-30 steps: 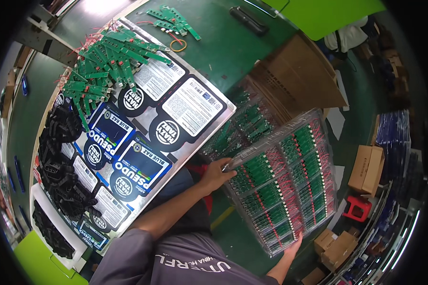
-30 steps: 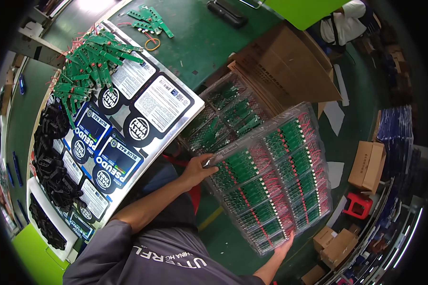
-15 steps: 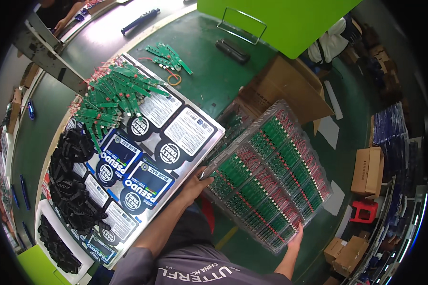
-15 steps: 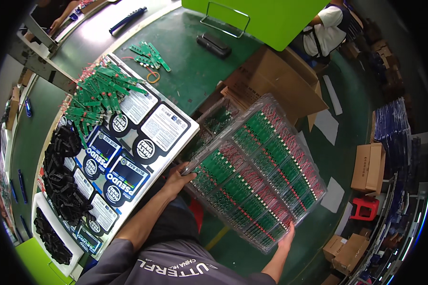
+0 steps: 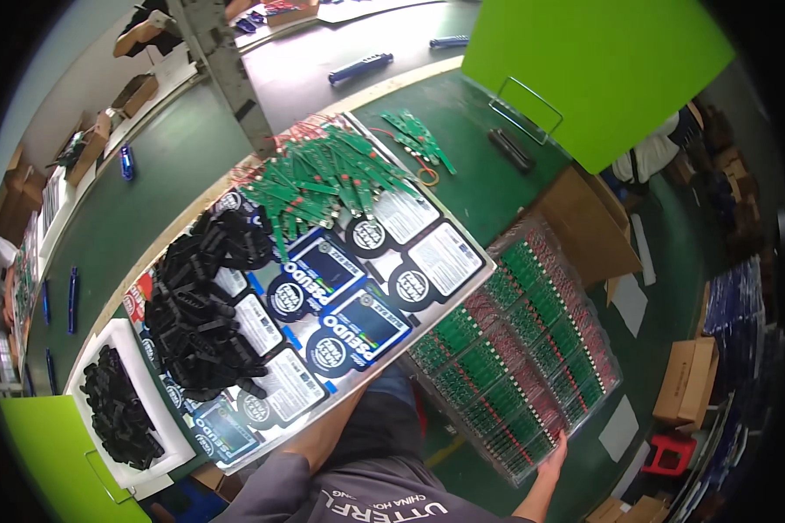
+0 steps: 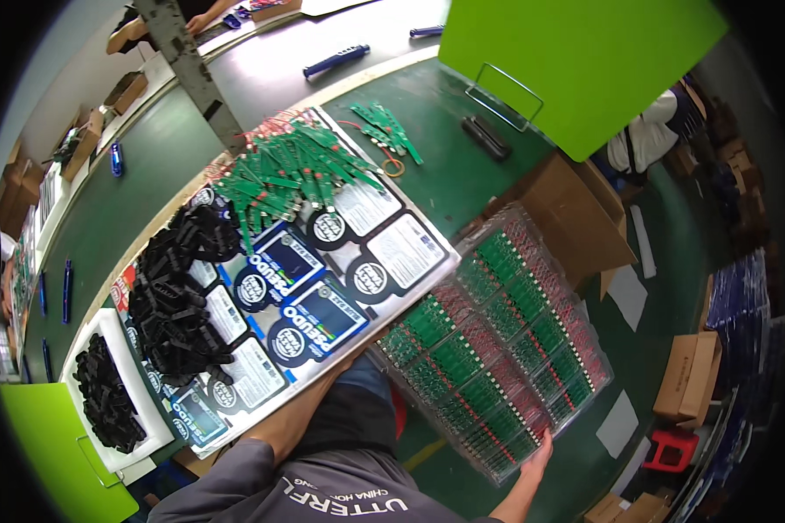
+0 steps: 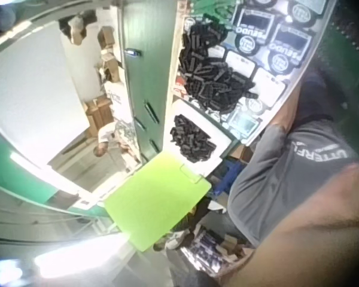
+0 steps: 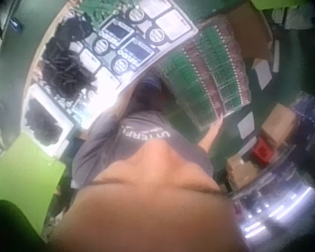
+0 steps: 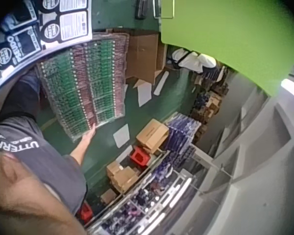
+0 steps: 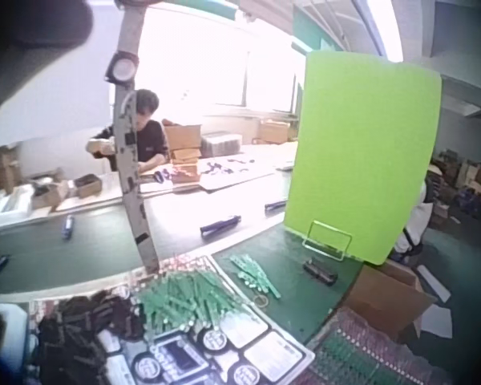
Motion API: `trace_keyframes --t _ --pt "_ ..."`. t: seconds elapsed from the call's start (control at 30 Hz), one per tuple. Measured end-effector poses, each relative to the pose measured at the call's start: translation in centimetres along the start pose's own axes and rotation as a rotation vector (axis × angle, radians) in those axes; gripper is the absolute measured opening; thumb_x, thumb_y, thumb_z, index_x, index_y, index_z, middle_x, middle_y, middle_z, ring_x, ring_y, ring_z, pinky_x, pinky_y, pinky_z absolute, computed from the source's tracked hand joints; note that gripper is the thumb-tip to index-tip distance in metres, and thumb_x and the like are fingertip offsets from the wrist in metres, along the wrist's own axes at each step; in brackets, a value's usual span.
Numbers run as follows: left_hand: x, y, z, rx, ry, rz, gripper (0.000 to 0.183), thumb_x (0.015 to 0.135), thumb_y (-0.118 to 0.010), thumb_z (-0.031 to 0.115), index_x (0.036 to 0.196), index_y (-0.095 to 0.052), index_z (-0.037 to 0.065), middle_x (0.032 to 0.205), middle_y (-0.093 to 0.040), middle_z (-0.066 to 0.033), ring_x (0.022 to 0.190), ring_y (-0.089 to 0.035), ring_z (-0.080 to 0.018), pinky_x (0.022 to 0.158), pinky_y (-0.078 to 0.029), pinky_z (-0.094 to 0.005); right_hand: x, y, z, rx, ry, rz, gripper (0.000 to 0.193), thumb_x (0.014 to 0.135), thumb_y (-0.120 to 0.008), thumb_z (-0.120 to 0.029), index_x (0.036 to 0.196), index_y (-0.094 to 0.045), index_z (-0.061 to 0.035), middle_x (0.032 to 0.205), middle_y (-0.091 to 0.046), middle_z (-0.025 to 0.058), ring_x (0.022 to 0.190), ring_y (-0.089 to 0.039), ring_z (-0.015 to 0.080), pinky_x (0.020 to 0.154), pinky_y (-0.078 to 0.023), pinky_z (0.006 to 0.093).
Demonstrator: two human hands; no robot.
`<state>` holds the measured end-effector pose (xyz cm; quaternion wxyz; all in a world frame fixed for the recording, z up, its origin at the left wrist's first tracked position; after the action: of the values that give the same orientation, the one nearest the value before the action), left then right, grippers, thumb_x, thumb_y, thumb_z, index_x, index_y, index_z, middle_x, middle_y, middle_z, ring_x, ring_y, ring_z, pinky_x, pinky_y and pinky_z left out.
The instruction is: The person assembles small electronic devices by inserting green circuit boards into blue plastic casings. They pick up a casing, insert a board, and place the finished unit on the table. Later, they move a large tray of circuit boards from the floor to the table.
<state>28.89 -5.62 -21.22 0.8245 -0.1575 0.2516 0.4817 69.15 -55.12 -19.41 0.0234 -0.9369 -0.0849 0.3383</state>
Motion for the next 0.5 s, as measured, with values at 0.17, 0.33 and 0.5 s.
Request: trace_keyframes --t 0.17,0.33,0.5 --pt "-7.4 7.6 -5.8 -0.18 0.091 0.159 0.074 0.089 -0.08 0.009 0.154 -0.046 0.002 0.154 -0.05 -0.0171 0.143 -0.045 -0.0297 0.12 -0.034 -0.0416 0.5 -3.2 -1.7 -0.075 0.002 -0.017 0.046 0.099 -0.065 -0.036 0.133 -0.064 -0.0044 0.125 -0.072 0.013 0.112 -0.07 0.0298 0.101 -0.056 0.0475" --pt "-13.2 13.0 -10.4 -0.287 0.176 0.293 0.072 0.089 -0.079 0.009 0.153 -0.046 0.002 0.152 -0.051 -0.0165 0.141 -0.046 -0.0287 0.119 -0.035 -0.041 2.9 -4.9 -1.7 -0.15 0.077 0.032 0.04 0.097 -0.068 -0.034 0.123 -0.069 -0.0035 0.115 -0.074 0.0091 0.105 -0.071 0.0255 0.096 -0.057 0.0443" --pt "-15.1 15.2 -12.5 -0.341 0.237 0.36 0.071 0.09 -0.079 0.008 0.153 -0.047 0.001 0.151 -0.052 -0.0158 0.14 -0.047 -0.0276 0.118 -0.036 -0.0404 2.2 -10.6 -2.6 -0.215 0.049 0.04 0.035 0.097 -0.07 -0.032 0.116 -0.07 -0.0031 0.105 -0.074 0.0071 0.094 -0.071 0.0222 0.088 -0.058 0.0412"
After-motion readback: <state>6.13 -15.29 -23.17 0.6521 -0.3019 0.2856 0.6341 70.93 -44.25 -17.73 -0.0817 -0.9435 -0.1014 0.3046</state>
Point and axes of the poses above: each hand's wrist, its own x-axis towards the middle knuckle, its own y-axis out of the back of the hand, z = x × y, the point moved 7 cm from there along x, towards the middle knuckle
